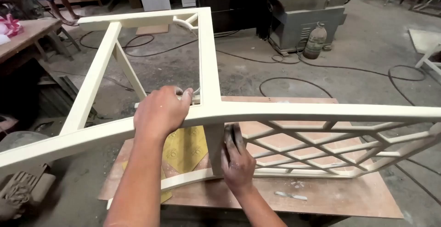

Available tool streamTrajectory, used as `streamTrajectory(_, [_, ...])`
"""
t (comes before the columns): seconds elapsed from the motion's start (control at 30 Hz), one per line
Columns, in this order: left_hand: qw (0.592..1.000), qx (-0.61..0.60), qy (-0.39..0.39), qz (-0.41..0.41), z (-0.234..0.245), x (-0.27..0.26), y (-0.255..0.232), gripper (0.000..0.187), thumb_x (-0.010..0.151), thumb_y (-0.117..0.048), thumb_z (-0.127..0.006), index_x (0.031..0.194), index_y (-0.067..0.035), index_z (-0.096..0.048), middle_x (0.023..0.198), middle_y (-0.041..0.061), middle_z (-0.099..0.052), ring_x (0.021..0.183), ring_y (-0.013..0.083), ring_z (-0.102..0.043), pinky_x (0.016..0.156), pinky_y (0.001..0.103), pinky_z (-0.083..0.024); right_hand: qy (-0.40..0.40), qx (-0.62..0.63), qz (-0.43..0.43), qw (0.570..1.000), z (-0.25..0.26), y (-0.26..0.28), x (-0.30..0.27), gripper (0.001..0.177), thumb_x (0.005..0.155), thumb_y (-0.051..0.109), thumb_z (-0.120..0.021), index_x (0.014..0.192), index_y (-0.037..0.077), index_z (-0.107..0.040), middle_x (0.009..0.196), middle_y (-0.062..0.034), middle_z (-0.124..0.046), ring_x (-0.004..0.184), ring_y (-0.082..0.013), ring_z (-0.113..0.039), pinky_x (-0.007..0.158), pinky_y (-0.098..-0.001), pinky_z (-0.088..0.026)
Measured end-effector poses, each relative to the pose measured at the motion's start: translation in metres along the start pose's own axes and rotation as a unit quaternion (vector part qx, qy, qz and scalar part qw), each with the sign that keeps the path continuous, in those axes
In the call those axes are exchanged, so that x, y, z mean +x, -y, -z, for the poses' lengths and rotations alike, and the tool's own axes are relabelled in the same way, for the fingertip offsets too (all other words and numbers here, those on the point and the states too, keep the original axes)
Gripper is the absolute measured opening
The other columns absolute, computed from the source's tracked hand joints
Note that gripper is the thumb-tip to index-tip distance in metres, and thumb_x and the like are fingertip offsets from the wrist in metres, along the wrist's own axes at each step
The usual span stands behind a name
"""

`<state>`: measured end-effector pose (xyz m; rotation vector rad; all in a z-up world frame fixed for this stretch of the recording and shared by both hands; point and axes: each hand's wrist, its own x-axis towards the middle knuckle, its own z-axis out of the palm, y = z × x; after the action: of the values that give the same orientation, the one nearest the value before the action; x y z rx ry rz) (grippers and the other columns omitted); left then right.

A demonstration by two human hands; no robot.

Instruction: Sanding the wooden lattice of a chair backrest to prepare it for finishing.

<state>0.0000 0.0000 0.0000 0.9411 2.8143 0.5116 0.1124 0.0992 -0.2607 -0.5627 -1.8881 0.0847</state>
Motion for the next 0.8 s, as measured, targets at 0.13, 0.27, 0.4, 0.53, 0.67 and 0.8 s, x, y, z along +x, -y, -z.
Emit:
streamTrajectory(0.13, [1.0,-0.004,0.011,0.0,0.005,-0.005,-0.002,0.052,0.104,-0.051,-0.036,0.115,-0.015,-0.072,0.102,0.016,-0.075,0.098,0.04,-0.068,0.081,0.053,-0.053,0.042,-0.021,0.001,0.999,0.024,-0.002,-0.013,0.051,0.101,0.015,-0.059,0.15,0.024,-0.053,0.16,-0.0006,-0.048,0.065,-0.0126,-0.068,0.041,-0.0267,-0.042])
streamTrajectory(0.27, [1.0,0.002,0.002,-0.005,0.002,-0.003,0.0,0.052,0.105,-0.05,-0.036,0.096,-0.012,-0.071,0.096,0.016,-0.075,0.093,0.0402,-0.068,0.078,0.053,-0.052,0.149,0.087,-0.091,0.981,0.04,0.003,0.004,0.057,0.101,0.021,-0.053,0.156,0.028,-0.039,0.165,-0.0024,-0.04,0.095,-0.0115,-0.05,0.047,-0.0274,-0.05])
streamTrajectory(0.4, [1.0,0.0,0.009,0.006,0.003,-0.004,-0.004,0.051,0.104,-0.051,-0.036,0.113,-0.016,-0.072,0.107,0.015,-0.074,0.102,0.04,-0.067,0.083,0.053,-0.052,0.187,0.232,-0.176,0.938,0.051,0.023,0.055,0.043,0.096,0.02,-0.051,0.137,0.009,-0.059,0.134,-0.006,-0.068,0.125,-0.024,-0.065,0.104,-0.0385,-0.05])
streamTrajectory(0.53, [1.0,0.001,0.004,0.007,0.006,-0.002,-0.007,0.053,0.106,-0.051,-0.036,0.103,-0.012,-0.071,0.102,0.015,-0.074,0.097,0.0393,-0.068,0.078,0.053,-0.053,0.23,0.255,-0.18,0.922,0.069,0.017,0.062,0.057,0.089,0.013,-0.054,0.146,0.013,-0.056,0.155,-0.0063,-0.054,0.148,-0.0203,-0.043,0.123,-0.037,-0.031])
streamTrajectory(0.67, [1.0,-0.002,0.006,0.026,0.002,-0.005,-0.008,0.052,0.105,-0.051,-0.037,0.101,-0.012,-0.071,0.104,0.017,-0.074,0.1,0.0428,-0.067,0.081,0.054,-0.052,0.271,0.214,-0.176,0.922,0.064,0.017,0.073,0.052,0.087,0.019,-0.05,0.136,0.007,-0.059,0.136,-0.0105,-0.067,0.122,-0.031,-0.065,0.099,-0.0428,-0.051])
streamTrajectory(0.8, [0.999,-0.002,0.002,0.032,0.002,-0.004,-0.01,0.05,0.105,-0.049,-0.037,0.094,-0.013,-0.07,0.097,0.015,-0.074,0.094,0.0412,-0.067,0.076,0.052,-0.051,0.294,0.141,-0.171,0.93,0.06,0.011,0.054,0.06,0.091,0.026,-0.053,0.149,0.012,-0.051,0.158,-0.0075,-0.048,0.143,-0.0244,-0.048,0.111,-0.0431,-0.043])
